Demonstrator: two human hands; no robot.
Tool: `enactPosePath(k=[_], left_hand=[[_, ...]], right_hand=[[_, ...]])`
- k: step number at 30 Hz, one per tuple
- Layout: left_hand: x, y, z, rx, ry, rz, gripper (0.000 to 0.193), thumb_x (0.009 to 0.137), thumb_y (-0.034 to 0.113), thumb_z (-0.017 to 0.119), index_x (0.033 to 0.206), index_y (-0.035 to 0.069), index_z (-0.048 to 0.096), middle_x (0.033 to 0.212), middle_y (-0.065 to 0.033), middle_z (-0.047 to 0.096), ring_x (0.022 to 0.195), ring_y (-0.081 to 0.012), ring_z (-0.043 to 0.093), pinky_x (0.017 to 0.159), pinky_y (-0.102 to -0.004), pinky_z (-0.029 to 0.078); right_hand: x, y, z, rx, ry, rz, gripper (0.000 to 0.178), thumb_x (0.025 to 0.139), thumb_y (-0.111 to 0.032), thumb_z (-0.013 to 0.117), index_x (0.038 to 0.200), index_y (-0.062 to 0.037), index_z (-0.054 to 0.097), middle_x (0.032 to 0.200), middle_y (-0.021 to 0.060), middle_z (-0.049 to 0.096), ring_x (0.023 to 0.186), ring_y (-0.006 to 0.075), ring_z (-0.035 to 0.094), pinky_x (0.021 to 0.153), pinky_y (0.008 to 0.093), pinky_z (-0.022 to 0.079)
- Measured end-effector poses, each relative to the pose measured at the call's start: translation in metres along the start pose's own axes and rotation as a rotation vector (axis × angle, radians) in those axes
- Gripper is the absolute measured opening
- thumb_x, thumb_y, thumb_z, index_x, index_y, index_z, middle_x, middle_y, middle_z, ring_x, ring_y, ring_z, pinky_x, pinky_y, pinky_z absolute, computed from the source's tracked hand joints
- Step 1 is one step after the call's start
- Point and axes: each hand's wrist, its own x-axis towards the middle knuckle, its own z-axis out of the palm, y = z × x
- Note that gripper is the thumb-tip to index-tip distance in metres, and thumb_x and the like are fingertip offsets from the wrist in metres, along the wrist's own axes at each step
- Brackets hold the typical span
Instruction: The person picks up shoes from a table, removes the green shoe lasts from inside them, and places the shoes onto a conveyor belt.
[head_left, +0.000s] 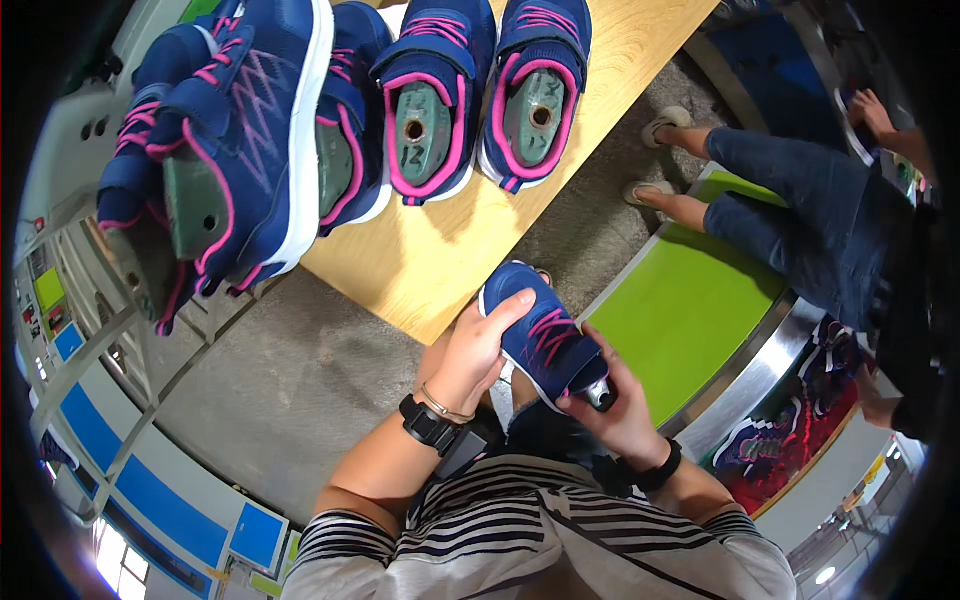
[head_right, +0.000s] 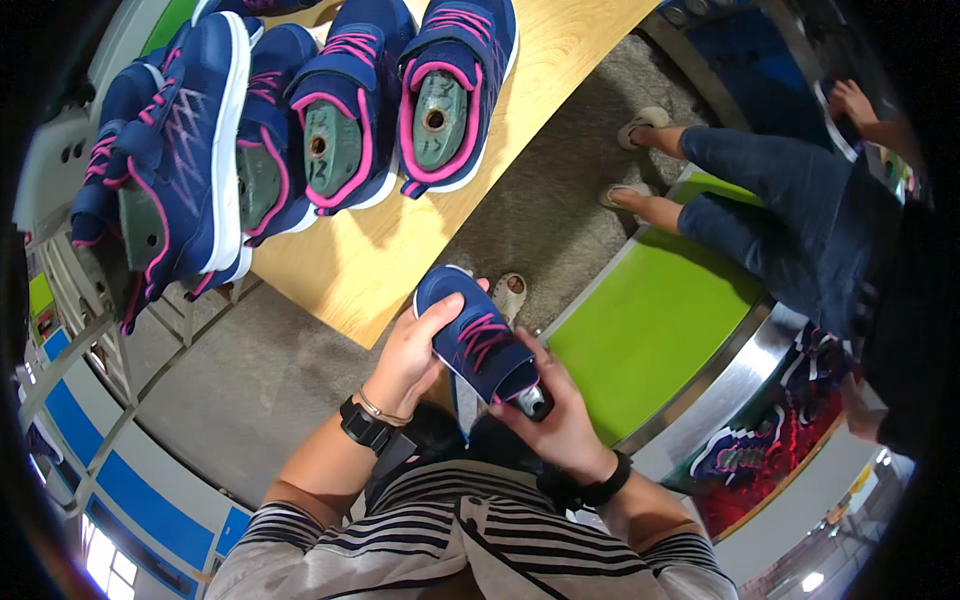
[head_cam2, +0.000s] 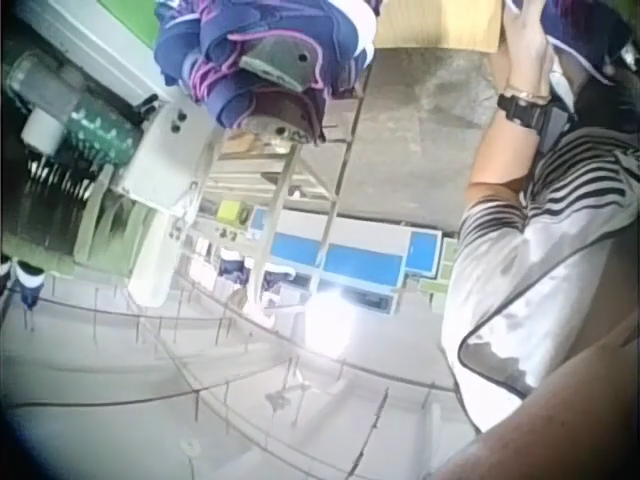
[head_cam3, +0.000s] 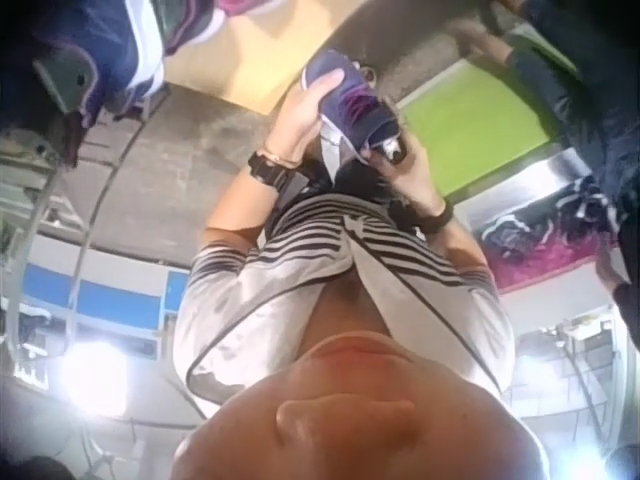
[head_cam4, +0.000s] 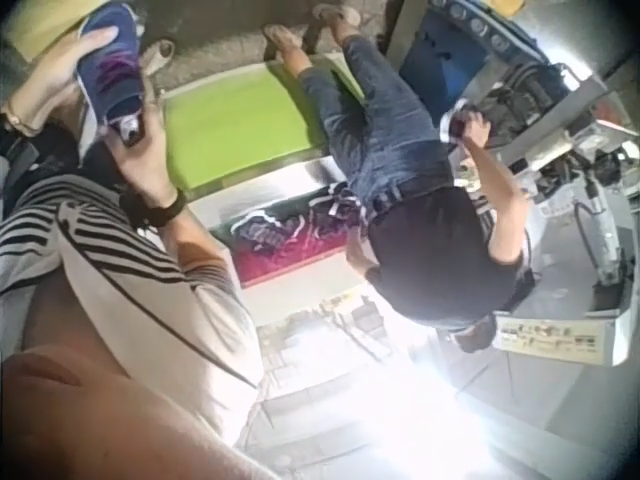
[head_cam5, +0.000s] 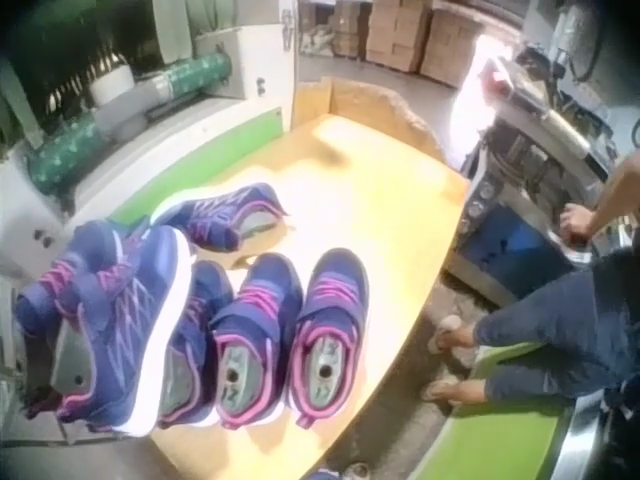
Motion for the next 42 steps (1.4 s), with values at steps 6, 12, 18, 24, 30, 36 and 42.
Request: enactPosePath(k=[6,12,18,24,30,36,42], left_hand=[[0.026,0.007,-0.012,-0.186,-0.283,-0.038,0.067,0.087,0.017,0.076,0.142,-0.004,0.044,0.135,-0.0183,0.058,0.123,-0.0246,0.058,0.106,-0.0385,0.046],[0.047,0.006,-0.023,0.056,-0.382,0.029,0.074,0.081,0.022,0.082,0.141,-0.005,0.046,0.130,-0.0155,0.061,0.118,-0.0242,0.060,0.107,-0.0380,0.045],[0.062,-0.014,-0.003,-0.335,-0.524,0.115,0.076,0.089,0.028,0.071,0.149,0.000,0.033,0.147,-0.0199,0.046,0.135,-0.0312,0.047,0.116,-0.0444,0.034],[0.031,-0.026,0.017,-0.332,-0.326,0.309,0.065,0.090,0.021,0.074,0.143,-0.001,0.044,0.130,-0.0125,0.059,0.120,-0.0219,0.057,0.108,-0.0379,0.042],[-0.017,-0.015,0.015,0.059,-0.221,0.393,0.054,0.089,0.012,0.074,0.135,-0.006,0.051,0.122,-0.0110,0.064,0.114,-0.0166,0.059,0.103,-0.0325,0.044],[-0.011,-0.027,-0.010,-0.056,-0.184,0.335,0.064,0.092,0.009,0.068,0.146,-0.003,0.036,0.140,-0.0166,0.054,0.125,-0.0224,0.055,0.109,-0.0360,0.041],[-0.004,-0.023,-0.024,0.010,-0.140,0.236,0.055,0.095,0.013,0.064,0.142,-0.002,0.040,0.136,-0.0165,0.056,0.119,-0.0209,0.057,0.104,-0.0370,0.047]], right_hand=[[0.017,0.004,-0.007,-0.558,0.046,-0.373,0.084,0.065,-0.001,0.083,0.140,0.0025,0.047,0.135,0.0262,0.053,0.121,0.0416,0.056,0.103,0.0441,0.044],[0.039,-0.010,-0.030,-0.762,0.026,-0.525,0.078,0.058,-0.003,0.081,0.132,-0.0041,0.059,0.131,0.0252,0.055,0.114,0.0428,0.058,0.098,0.0556,0.044],[0.061,-0.082,-0.060,-1.237,-0.236,-0.652,0.088,0.051,-0.003,0.077,0.136,-0.0146,0.058,0.133,0.0215,0.053,0.117,0.0399,0.056,0.098,0.0577,0.043],[0.070,-0.075,-0.086,-0.974,-0.345,-0.686,0.074,0.068,-0.004,0.080,0.137,-0.0130,0.055,0.140,0.0139,0.052,0.124,0.0394,0.052,0.107,0.0451,0.040],[0.026,-0.003,-0.073,-0.670,-0.201,-0.583,0.074,0.070,-0.001,0.078,0.138,-0.0067,0.050,0.142,0.0200,0.050,0.131,0.0392,0.049,0.111,0.0428,0.038],[0.009,0.009,-0.031,-0.041,-0.195,-0.060,0.085,0.079,-0.013,0.084,0.148,0.0009,0.038,0.147,0.0111,0.046,0.137,0.0208,0.041,0.115,0.0356,0.030],[0.008,0.004,-0.009,0.057,-0.127,0.026,0.082,0.080,-0.011,0.083,0.148,0.0016,0.038,0.144,0.0117,0.049,0.134,0.0203,0.044,0.114,0.0355,0.031]])
